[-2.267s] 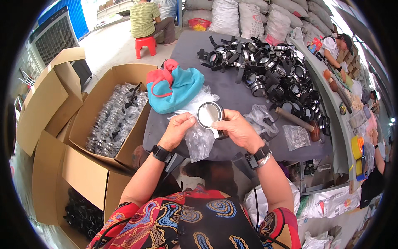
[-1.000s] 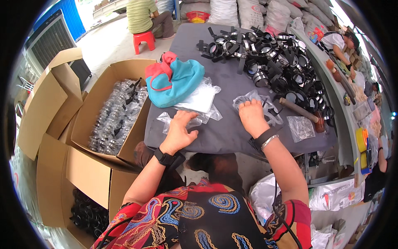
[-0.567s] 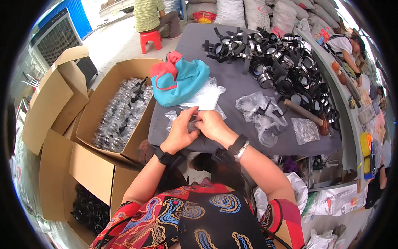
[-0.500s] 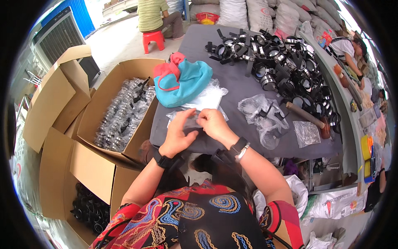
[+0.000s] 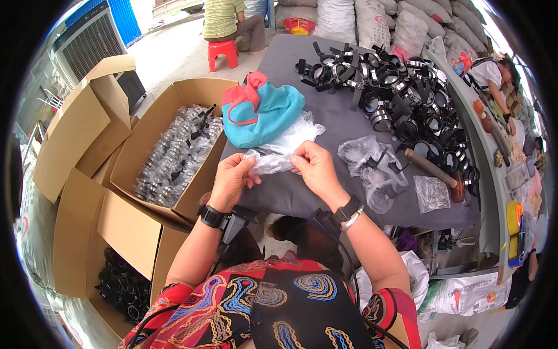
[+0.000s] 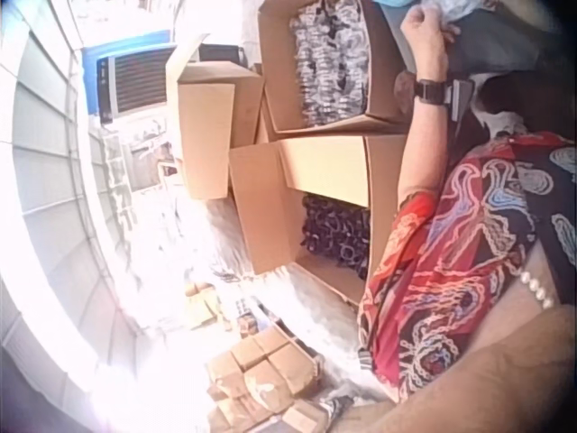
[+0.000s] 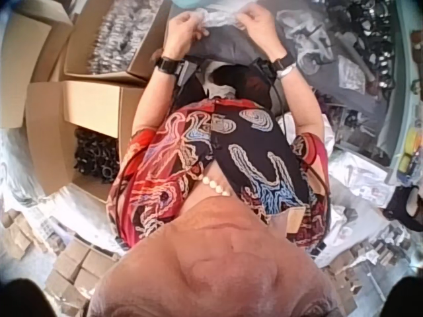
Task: Inspecting and bagging small circular metal and plastic manufacturing components in a factory setting.
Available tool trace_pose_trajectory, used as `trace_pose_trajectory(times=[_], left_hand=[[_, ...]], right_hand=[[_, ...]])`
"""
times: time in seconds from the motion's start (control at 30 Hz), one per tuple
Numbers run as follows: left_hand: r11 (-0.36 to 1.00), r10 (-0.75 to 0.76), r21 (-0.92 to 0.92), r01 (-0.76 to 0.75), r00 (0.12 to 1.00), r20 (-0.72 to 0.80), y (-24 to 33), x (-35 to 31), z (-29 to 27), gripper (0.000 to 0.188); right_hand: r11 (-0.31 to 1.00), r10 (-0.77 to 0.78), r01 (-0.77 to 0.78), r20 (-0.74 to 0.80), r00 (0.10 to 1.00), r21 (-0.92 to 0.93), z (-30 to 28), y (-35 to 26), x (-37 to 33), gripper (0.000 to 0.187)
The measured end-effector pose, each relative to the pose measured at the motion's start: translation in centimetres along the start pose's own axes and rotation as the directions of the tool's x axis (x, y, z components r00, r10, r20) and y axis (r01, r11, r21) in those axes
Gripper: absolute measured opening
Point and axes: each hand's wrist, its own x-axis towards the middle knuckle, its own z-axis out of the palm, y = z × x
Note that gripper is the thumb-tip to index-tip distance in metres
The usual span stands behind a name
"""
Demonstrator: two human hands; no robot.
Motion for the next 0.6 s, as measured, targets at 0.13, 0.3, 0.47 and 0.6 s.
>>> trace_pose_trajectory(times=[0.13, 0.3, 0.47, 0.6], left_hand=[[0.997, 0.075, 0.024, -0.075, 0.997, 0.005, 0.0, -0.1, -0.1, 0.016], [0.989, 0.147, 0.016, -0.147, 0.987, -0.067, 1.4, -0.9, 0.6, 0.012], [0.854, 0.431, 0.263, -0.448, 0.894, 0.123, 1.9, -2.3, 2.1, 0.013], [0.600, 0.576, 0.453, -0.659, 0.749, 0.328, 2.7, -3.6, 4.3, 0.020]], right_hand=[[0.971, 0.127, -0.121, -0.016, 0.992, 0.205, -0.8, -0.7, -0.1, 0.006], [0.996, 0.035, -0.022, 0.146, 0.989, -0.089, -2.8, -1.1, -1.3, 0.010], [0.989, 0.145, -0.136, 0.264, 0.954, -0.052, -2.9, -3.4, -1.4, 0.025], [0.979, 0.041, -0.009, 0.154, 0.987, -0.202, -1.2, -5.0, -1.0, 0.036]])
